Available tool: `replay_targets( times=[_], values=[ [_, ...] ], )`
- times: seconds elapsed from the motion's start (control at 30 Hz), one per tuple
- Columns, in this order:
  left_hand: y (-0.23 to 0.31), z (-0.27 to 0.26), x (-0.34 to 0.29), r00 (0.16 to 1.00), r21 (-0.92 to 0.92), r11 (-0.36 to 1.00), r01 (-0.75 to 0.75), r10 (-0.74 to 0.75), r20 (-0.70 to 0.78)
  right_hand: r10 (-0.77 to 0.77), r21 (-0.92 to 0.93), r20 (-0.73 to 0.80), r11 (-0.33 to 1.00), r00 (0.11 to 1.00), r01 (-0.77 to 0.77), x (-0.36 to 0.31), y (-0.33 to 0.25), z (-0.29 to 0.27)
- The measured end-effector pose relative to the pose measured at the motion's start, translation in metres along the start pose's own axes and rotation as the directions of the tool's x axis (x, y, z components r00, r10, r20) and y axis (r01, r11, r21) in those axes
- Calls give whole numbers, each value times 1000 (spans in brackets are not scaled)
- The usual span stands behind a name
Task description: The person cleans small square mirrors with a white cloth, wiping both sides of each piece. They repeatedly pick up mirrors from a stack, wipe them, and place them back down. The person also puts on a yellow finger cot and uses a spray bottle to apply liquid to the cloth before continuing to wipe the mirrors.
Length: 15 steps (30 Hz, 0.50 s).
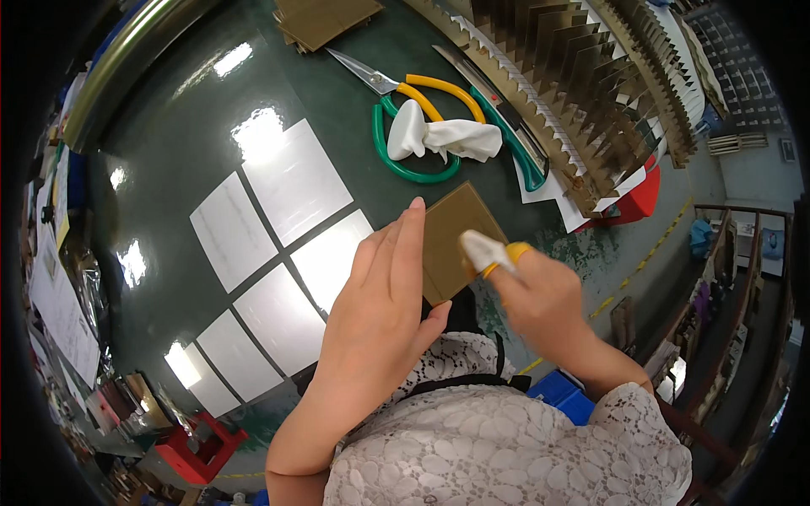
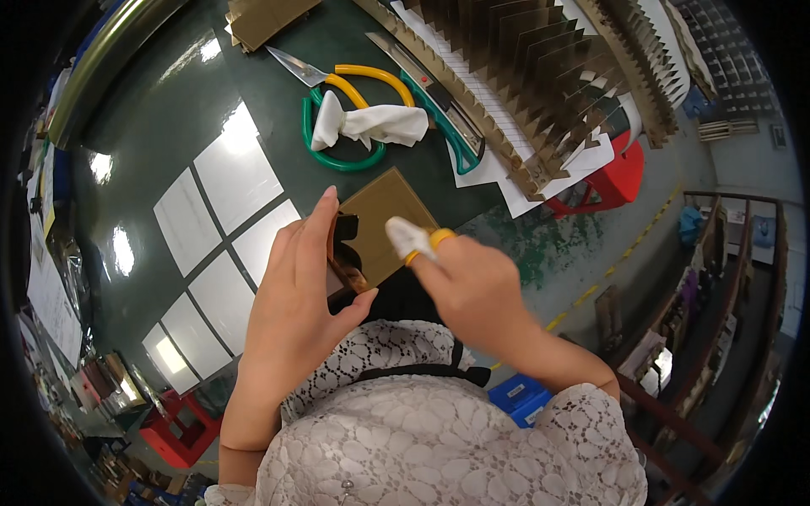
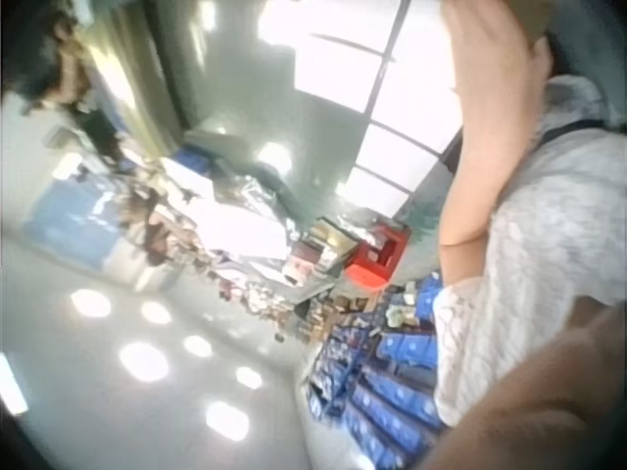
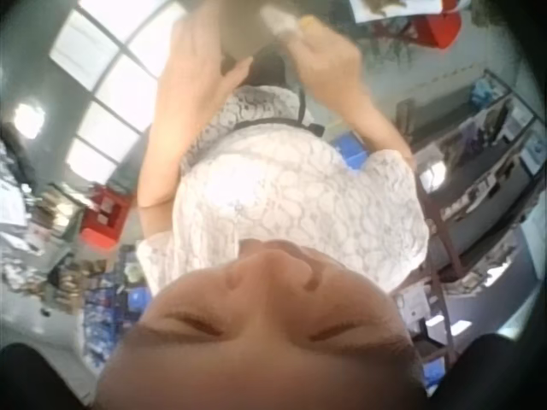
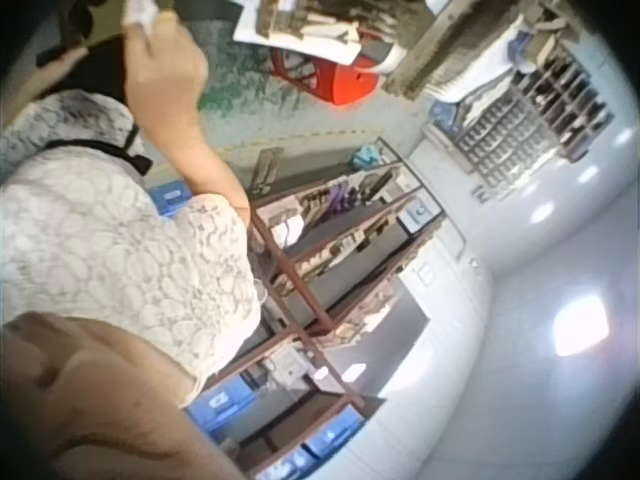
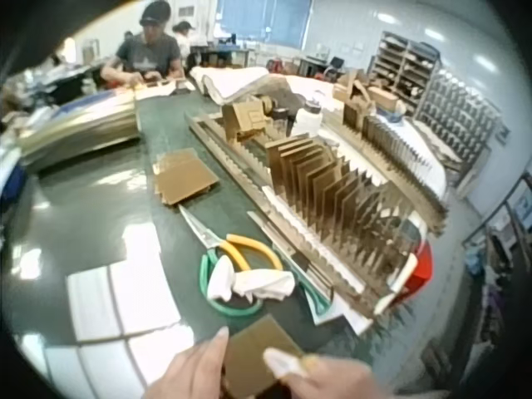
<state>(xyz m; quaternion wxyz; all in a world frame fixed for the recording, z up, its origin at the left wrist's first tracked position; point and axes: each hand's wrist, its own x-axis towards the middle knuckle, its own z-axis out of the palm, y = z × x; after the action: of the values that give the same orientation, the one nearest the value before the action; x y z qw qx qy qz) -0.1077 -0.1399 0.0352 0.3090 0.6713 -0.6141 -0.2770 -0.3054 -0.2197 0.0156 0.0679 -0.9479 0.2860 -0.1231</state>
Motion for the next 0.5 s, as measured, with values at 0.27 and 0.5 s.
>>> replay_targets(
  times=[0.27,0.5],
  values=[
    [-2,3,-2,999,18,999,-38,39,-25,39,261,190,961,981,-89,-19,-10,-17],
    [2,-19,-2,994,25,998,-62,64,-84,353,816,164,475,921,-328,-17,8,-27]
  ],
)
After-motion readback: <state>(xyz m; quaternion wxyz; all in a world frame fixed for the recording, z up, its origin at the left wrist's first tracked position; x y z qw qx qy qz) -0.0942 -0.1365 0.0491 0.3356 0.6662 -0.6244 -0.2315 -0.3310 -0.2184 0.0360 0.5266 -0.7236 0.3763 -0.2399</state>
